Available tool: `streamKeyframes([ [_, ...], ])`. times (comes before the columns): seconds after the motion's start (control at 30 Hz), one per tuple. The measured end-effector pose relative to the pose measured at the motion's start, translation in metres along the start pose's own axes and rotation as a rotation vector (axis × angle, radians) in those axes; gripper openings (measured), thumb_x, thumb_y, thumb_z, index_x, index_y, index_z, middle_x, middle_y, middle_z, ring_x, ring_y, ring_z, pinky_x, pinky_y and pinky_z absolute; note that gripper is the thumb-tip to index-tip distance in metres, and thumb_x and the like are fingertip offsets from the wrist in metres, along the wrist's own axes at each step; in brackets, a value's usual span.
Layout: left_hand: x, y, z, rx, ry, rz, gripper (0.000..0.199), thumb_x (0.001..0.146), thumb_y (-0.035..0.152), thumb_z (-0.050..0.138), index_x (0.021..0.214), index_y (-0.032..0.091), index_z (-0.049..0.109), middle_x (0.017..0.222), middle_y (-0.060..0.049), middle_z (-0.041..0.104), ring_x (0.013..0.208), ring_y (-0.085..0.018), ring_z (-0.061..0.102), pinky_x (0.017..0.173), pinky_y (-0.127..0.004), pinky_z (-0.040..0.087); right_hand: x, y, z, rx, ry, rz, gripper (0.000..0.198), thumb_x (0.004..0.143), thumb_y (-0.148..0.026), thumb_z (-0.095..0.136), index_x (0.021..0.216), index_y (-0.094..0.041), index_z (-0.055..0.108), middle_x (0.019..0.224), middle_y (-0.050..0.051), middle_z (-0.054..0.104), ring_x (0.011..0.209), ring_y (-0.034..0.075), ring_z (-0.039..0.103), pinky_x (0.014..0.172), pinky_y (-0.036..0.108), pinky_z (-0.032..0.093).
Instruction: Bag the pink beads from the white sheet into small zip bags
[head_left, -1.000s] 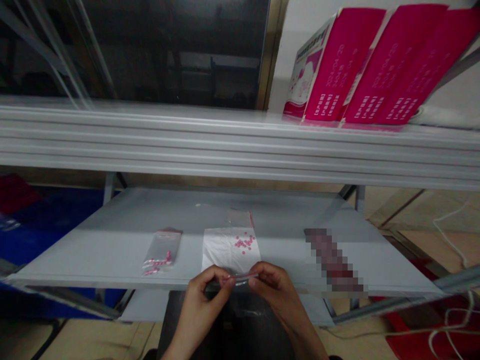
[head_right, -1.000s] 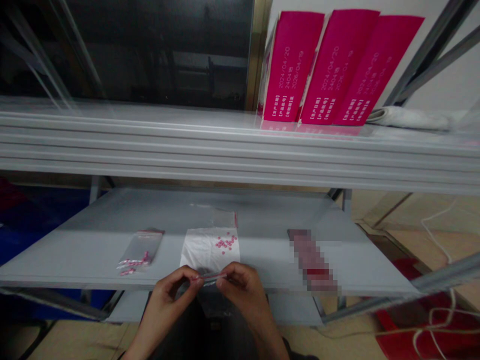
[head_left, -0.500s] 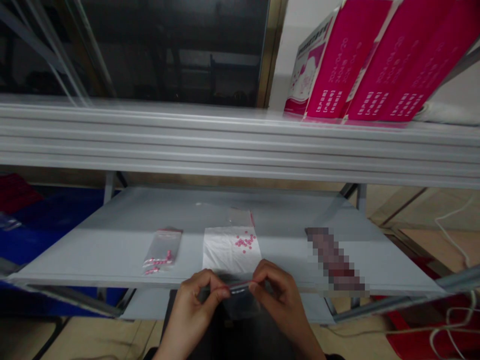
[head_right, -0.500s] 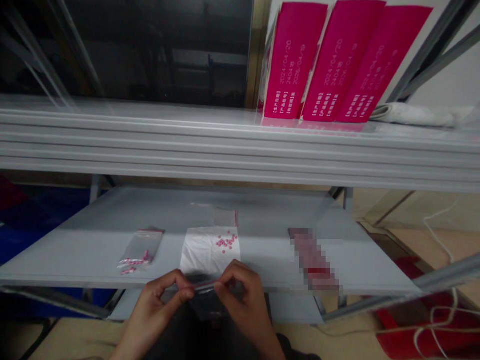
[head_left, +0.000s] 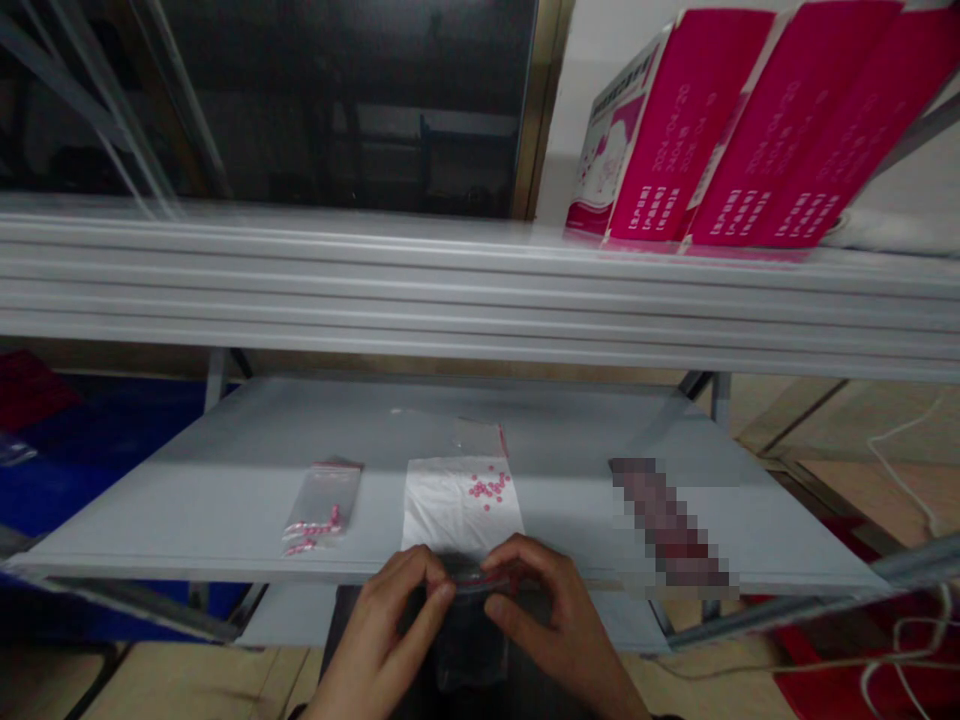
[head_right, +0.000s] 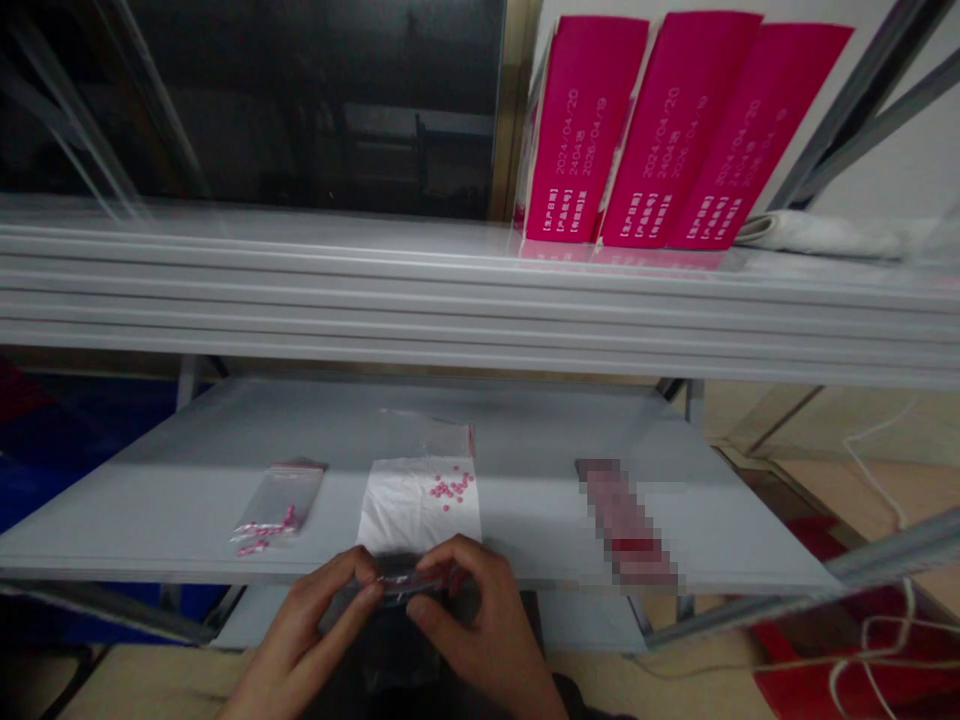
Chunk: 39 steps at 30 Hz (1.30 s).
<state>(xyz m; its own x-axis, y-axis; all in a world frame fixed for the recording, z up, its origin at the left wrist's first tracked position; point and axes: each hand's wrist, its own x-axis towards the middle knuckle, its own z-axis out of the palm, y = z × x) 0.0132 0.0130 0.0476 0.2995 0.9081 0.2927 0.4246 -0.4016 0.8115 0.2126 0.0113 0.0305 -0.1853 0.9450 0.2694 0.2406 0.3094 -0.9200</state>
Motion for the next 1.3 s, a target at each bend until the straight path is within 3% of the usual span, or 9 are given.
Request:
streamKeyframes([
  [0.07, -0.001, -0.001, 0.002, 0.033, -0.021, 0.060, 0.020, 0.095, 0.030, 0.050, 0.078, 0.020, 0.057, 0.075, 0.000, 0.063, 0.072, -0.016, 0.061, 0.067, -0.023, 0.046, 0.000, 0.000, 0.000, 0.032, -0.029, 0.009, 0.022, 0.077, -0.024, 0.066, 0.098, -0.019, 0.066, 0.088, 0.004, 0.067, 0.081, 0.019, 0.062, 0.075, 0.031, 0.047],
  [0.23, 0.001, -0.001, 0.004, 0.110, -0.054, 0.193, 0.016, 0.093, 0.024, 0.053, 0.079, 0.019, 0.058, 0.075, -0.001, 0.064, 0.072, -0.016, 0.061, 0.066, -0.025, 0.046, 0.003, -0.006, 0.001, -0.013, -0.104, 0.012, 0.009, 0.070, -0.012, 0.060, 0.077, -0.019, 0.064, 0.071, 0.000, 0.062, 0.069, 0.015, 0.058, 0.064, 0.025, 0.044],
  [0.47, 0.003, 0.003, 0.005, 0.158, -0.114, 0.250, 0.015, 0.094, 0.021, 0.053, 0.079, 0.019, 0.058, 0.075, 0.000, 0.065, 0.074, -0.017, 0.061, 0.070, -0.027, 0.046, 0.005, -0.005, 0.003, -0.054, -0.136, 0.027, 0.008, 0.068, -0.010, 0.060, 0.070, -0.017, 0.063, 0.066, -0.001, 0.059, 0.065, 0.014, 0.056, 0.061, 0.024, 0.041],
  [0.77, 0.003, 0.002, 0.005, 0.145, -0.085, 0.175, 0.013, 0.091, 0.022, 0.054, 0.079, 0.020, 0.059, 0.075, -0.002, 0.064, 0.074, -0.018, 0.061, 0.068, -0.028, 0.046, 0.005, -0.009, 0.006, -0.087, -0.090, -0.002, 0.014, 0.068, -0.003, 0.061, 0.065, -0.017, 0.063, 0.065, -0.001, 0.060, 0.065, 0.014, 0.058, 0.062, 0.023, 0.042],
  [0.93, 0.004, -0.001, 0.004, 0.135, -0.013, 0.169, 0.015, 0.092, 0.020, 0.052, 0.078, 0.019, 0.059, 0.074, -0.002, 0.064, 0.072, -0.017, 0.061, 0.067, -0.027, 0.047, 0.006, -0.007, 0.004, -0.063, -0.062, 0.036, 0.009, 0.071, -0.008, 0.065, 0.074, -0.017, 0.068, 0.070, 0.001, 0.064, 0.069, 0.016, 0.062, 0.065, 0.025, 0.046],
  [1.13, 0.006, 0.001, 0.001, 0.127, 0.075, 0.153, 0.017, 0.092, 0.025, 0.054, 0.077, 0.020, 0.060, 0.072, -0.001, 0.065, 0.071, -0.018, 0.062, 0.068, -0.027, 0.046, 0.009, -0.010, 0.002, -0.049, 0.011, 0.052, 0.010, 0.075, -0.013, 0.063, 0.066, -0.016, 0.065, 0.065, 0.001, 0.063, 0.065, 0.016, 0.060, 0.061, 0.025, 0.044],
  [1.3, 0.007, 0.005, -0.004, 0.101, 0.086, 0.065, 0.023, 0.093, 0.031, 0.053, 0.074, 0.021, 0.060, 0.071, -0.001, 0.064, 0.071, -0.019, 0.062, 0.068, -0.028, 0.046, 0.011, -0.010, 0.001, -0.013, 0.053, 0.075, 0.007, 0.075, -0.017, 0.068, 0.068, -0.017, 0.070, 0.066, 0.002, 0.068, 0.064, 0.016, 0.061, 0.062, 0.025, 0.045],
])
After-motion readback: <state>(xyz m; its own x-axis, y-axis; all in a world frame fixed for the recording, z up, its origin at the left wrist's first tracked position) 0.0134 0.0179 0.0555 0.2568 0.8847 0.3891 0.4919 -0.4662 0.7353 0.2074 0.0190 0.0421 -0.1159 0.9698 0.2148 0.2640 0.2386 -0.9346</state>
